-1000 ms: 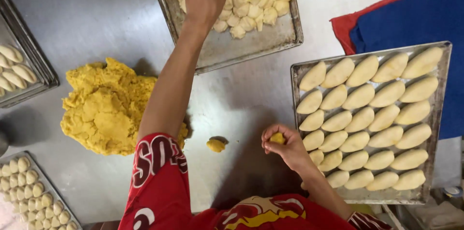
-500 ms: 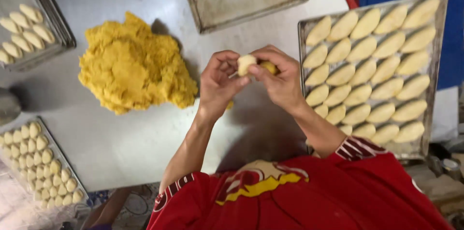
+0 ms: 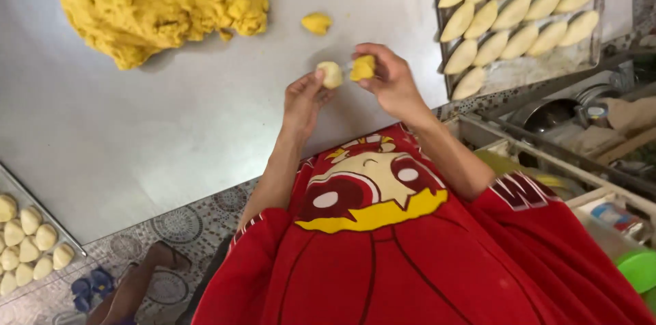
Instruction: Shaping yellow dough into small oval pieces and arranging them neatly on baking trays
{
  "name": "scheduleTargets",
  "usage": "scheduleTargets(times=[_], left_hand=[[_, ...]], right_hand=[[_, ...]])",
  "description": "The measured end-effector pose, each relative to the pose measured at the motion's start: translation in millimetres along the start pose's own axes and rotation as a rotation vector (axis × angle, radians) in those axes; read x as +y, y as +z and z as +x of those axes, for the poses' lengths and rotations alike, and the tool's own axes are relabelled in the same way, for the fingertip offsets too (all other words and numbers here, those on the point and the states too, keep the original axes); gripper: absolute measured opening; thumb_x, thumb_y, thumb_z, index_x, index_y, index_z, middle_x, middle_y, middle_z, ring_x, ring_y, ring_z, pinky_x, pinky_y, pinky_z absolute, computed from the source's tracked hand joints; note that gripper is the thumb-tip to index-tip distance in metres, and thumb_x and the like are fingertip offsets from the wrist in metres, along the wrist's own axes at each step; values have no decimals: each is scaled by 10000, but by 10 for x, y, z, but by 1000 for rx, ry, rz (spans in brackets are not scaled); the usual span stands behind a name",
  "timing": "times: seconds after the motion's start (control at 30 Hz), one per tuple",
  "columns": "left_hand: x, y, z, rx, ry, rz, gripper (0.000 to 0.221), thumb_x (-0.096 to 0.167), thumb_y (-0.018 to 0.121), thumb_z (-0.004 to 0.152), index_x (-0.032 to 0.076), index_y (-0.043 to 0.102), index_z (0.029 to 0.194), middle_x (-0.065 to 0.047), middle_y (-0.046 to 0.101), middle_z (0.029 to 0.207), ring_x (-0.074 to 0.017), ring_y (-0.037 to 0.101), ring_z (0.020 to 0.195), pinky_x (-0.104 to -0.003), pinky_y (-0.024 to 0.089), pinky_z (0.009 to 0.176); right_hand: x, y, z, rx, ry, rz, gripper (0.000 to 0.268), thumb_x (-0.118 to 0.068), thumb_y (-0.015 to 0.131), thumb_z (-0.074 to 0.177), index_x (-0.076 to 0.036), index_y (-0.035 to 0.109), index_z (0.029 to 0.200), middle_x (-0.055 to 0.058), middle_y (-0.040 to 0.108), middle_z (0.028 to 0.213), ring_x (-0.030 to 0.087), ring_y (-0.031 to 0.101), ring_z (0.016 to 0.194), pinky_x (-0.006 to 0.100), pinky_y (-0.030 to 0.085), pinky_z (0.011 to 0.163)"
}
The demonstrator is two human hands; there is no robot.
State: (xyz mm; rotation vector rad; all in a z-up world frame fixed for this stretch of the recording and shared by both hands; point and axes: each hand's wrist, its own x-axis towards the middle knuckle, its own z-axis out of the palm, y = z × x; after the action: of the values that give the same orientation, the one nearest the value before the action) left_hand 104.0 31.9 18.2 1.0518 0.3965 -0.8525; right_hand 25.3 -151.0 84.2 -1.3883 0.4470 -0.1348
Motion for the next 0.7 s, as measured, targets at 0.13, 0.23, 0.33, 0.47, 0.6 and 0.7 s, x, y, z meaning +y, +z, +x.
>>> scheduleTargets(times=[0.13, 0.23, 0.33, 0.47, 0.6, 0.7], left_hand=[[144, -139, -519, -148, 105, 192, 345, 274, 852, 905, -7, 761, 1083, -175, 740, 930, -256, 743, 895, -436, 606, 885], [400, -116, -746, -314, 379, 363, 329, 204, 876, 890, 14, 757, 1131, -128, 704, 1009, -188, 663, 987, -367, 580, 911], [462, -157, -1088, -434, 423, 286, 399, 116, 899, 843, 17, 731, 1191, -123, 712, 1084, -190, 685, 1001, -349, 597, 911], [653, 35, -1244, -282, 768, 592, 325, 116, 872, 865, 24, 760, 1156, -117, 694, 929, -208, 702, 829, -339, 592, 798], [597, 239, -1274, -127, 932, 776, 232, 19, 750, 946, 40, 764, 1176, -121, 665, 754, -201, 705, 604, -285, 598, 526], [788, 464, -1611, -332, 687, 722, 353, -85, 575, 1000, -26, 641, 1341, -257, 640, 958, -339, 715, 827, -489, 645, 745]], right_hand=[[-446, 452, -504, 23, -316, -423, 562, -20, 915, 806, 5, 654, 1302, 169, 690, 1166, 313, 717, 1035, 391, 598, 857], [-573, 513, -602, -79, -413, -604, 806, -489, 913, 757, -67, 649, 1391, 155, 442, 1526, 372, 456, 1345, 519, 411, 1085], [-476, 508, -748, -224, -132, -111, 610, -148, 810, 926, 64, 550, 1435, 225, 580, 1310, 327, 607, 1200, 484, 507, 1061], [-501, 598, -595, -142, -256, -128, 303, -69, 923, 816, 40, 765, 1050, 92, 627, 837, 133, 584, 757, 277, 520, 696], [-577, 523, -663, -147, -329, -145, 578, -127, 977, 740, 30, 709, 1227, 76, 531, 915, 142, 573, 812, 315, 580, 808], [-416, 379, -562, -59, -368, -35, 407, -93, 931, 811, 62, 717, 1120, 13, 413, 846, 74, 503, 760, 255, 534, 706]])
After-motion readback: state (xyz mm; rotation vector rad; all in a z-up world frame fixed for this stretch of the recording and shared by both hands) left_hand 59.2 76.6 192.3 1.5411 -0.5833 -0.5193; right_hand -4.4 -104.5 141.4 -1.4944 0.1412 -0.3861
